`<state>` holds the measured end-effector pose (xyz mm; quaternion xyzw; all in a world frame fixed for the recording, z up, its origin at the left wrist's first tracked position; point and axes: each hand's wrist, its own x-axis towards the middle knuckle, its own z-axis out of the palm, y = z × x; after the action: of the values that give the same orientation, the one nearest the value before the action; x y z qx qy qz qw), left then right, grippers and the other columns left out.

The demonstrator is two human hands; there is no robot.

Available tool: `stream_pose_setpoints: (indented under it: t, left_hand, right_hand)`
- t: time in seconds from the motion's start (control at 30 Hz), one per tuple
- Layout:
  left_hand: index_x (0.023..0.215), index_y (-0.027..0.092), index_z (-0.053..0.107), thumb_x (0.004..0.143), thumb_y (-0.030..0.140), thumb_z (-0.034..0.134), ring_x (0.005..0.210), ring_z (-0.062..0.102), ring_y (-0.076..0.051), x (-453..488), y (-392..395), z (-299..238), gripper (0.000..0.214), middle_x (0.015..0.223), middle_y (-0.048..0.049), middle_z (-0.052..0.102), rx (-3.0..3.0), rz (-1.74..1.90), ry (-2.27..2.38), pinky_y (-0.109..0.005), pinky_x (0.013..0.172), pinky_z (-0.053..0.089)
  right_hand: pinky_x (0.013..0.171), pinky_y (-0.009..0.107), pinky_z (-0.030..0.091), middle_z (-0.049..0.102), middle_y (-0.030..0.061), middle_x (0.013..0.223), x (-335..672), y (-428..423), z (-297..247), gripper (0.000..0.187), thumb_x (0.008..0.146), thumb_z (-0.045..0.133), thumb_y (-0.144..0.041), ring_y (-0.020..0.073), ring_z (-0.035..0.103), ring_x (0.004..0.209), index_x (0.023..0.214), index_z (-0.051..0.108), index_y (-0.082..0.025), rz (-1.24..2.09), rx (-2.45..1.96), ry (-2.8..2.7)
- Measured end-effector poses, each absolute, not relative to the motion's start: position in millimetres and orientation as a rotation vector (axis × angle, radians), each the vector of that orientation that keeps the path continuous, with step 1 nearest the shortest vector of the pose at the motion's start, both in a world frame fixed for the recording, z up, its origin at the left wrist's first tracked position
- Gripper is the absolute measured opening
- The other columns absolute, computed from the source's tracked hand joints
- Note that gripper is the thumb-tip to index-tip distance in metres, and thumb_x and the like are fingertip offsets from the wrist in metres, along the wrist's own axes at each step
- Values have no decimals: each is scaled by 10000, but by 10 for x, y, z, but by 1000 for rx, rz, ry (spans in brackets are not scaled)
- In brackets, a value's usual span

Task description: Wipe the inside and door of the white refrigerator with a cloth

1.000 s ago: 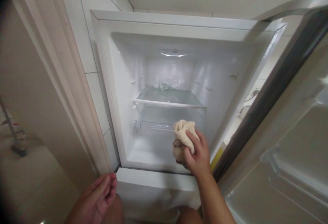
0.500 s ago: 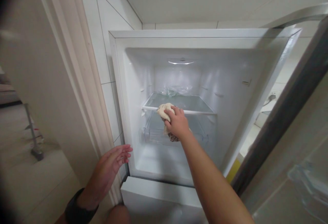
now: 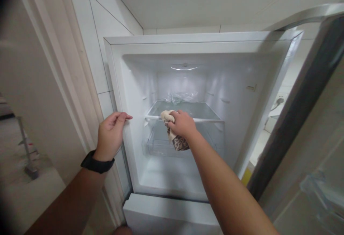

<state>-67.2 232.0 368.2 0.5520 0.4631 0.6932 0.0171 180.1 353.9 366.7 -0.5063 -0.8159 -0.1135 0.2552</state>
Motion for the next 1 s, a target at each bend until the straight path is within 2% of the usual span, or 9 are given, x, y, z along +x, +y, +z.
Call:
stream_pose_setpoints:
  t: [0.1, 0.17, 0.23, 0.3, 0.4, 0.63, 0.83, 0.9, 1.0]
  left_hand:
    - [1033, 196, 762, 999, 381, 540, 1070, 680, -185, -686, 2396, 4025, 291, 1072, -56, 766, 1943, 2458, 1458, -327, 1012, 502]
    - [1200, 183, 726, 1018, 333, 494, 1271, 608, -208, -726, 2526, 4177, 331, 1316, -110, 693, 2081, 2630, 1486, -375, 1142, 443]
    - [1413, 154, 588, 1033, 303, 423, 1464, 442, -239, -766, 2706, 4241, 440, 1558, -166, 491, 2165, 2676, 1594, -425, 1241, 344]
    - [1560, 136, 389, 1039, 292, 367, 1560, 278, -251, -782, 2888, 4224, 544, 1676, -184, 281, 2217, 2573, 1731, -453, 1279, 283]
    - [1606, 163, 289, 1041, 283, 331, 1586, 200, -240, -761, 3064, 4130, 579, 1713, -163, 166, 2230, 2429, 1890, -444, 1272, 307]
    - [1613, 182, 276, 1035, 270, 341, 1590, 183, -252, -759, 3062, 4083, 589, 1723, -142, 140, 2268, 2395, 1946, -444, 1265, 325]
    - [1605, 182, 301, 1036, 273, 346, 1585, 203, -247, -765, 3042, 4094, 578, 1716, -153, 168, 2261, 2392, 1957, -429, 1254, 342]
    - [1603, 183, 306, 1038, 276, 346, 1582, 213, -245, -753, 3042, 4089, 574, 1715, -156, 171, 2256, 2397, 1962, -425, 1246, 354]
    - [1602, 194, 314, 1033, 273, 360, 1577, 232, -249, -732, 3048, 4082, 576, 1716, -145, 171, 2237, 2405, 1972, -420, 1248, 353]
  right_hand:
    - [884, 332, 428, 656, 65, 1170, 1811, 3552, 3657, 424, 905, 588, -472, 250, 619, 1043, 1292, 655, -314, -296, -1348, -2198]
    - [868, 334, 432, 657, 63, 1155, 1805, 3556, 3665, 413, 902, 589, -480, 253, 623, 1032, 1273, 664, -316, -291, -1344, -2193]
    - [850, 337, 434, 659, 65, 1129, 1781, 3552, 3682, 402, 902, 588, -484, 253, 624, 1008, 1255, 673, -314, -286, -1365, -2191]
    - [829, 341, 435, 657, 73, 1102, 1733, 3537, 3693, 394, 905, 583, -485, 254, 620, 983, 1242, 680, -305, -294, -1396, -2179]
    - [817, 352, 441, 644, 88, 1106, 1592, 3494, 3678, 412, 906, 585, -504, 266, 602, 988, 1251, 675, -295, -319, -1421, -2157]
    - [915, 406, 465, 596, 117, 1268, 925, 3457, 3594, 426, 915, 590, -474, 305, 534, 1136, 1293, 645, -285, -252, -1282, -2236]
    - [1061, 457, 405, 666, 109, 1190, 716, 3608, 3579, 352, 767, 691, -316, 305, 554, 1155, 1104, 748, -229, 334, -1039, -1991]
    - [1009, 394, 453, 706, 76, 1121, 746, 3679, 3610, 347, 794, 628, -306, 253, 607, 1066, 1109, 743, -218, 443, -987, -1905]
    - [815, 312, 524, 728, 71, 1057, 720, 3793, 3757, 436, 890, 427, -331, 204, 650, 919, 1201, 679, -159, 617, -913, -1697]
